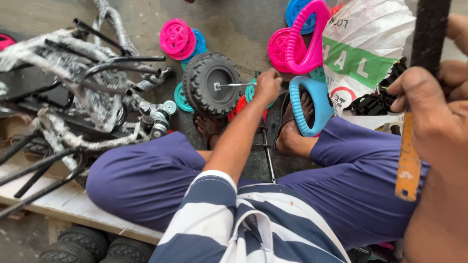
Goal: The person sits on the floor and uses a file to smooth the edges of a small metal rod. They then pick up a plastic wheel hub and attach it to a tire, completing the assembly of a wheel unit.
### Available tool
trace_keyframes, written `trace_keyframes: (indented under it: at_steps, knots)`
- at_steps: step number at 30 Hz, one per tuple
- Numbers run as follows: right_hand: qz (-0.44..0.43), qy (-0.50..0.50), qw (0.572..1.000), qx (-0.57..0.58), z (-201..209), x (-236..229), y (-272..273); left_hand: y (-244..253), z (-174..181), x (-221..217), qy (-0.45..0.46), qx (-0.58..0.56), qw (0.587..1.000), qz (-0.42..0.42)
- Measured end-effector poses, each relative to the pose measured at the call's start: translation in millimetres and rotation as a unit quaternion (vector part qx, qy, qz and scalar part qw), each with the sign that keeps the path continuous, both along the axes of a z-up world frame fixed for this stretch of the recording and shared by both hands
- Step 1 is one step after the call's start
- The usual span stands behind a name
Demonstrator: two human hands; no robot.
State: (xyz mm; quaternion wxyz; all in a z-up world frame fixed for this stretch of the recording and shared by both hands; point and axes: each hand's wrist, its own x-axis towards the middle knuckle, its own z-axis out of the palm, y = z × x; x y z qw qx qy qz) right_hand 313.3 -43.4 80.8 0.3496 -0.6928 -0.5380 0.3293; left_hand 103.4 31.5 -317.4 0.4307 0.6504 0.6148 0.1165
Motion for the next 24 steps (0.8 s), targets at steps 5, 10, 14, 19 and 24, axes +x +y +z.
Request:
trace_keyframes:
  at_steps: [5,10,14,19,24]
  knots:
    - [-0.027,0.051,0.997,-0.051,8.4,-12.4,12.2,10.7,-27.2,-17.4,-0.005,0.037,0.997,0.067]
    - [-0.019,-0.002,0.995,-0.100,18.7,-21.4,20.9,12.5,-16.6,-27.4,-0.093,0.014,0.992,0.082]
    - [-0.001,-0.048,0.991,-0.126,22.6,-23.3,27.0,2.8,-7.9,-33.2,-0.173,0.022,0.981,0.090]
    - [0.003,-0.066,0.990,-0.122,22.5,-24.1,26.9,-6.6,-4.5,-38.4,-0.039,0.114,0.985,0.125]
    - [-0.009,-0.056,0.991,-0.121,17.2,-18.9,19.8,-2.4,-3.8,-29.0,0.112,0.062,0.988,0.083]
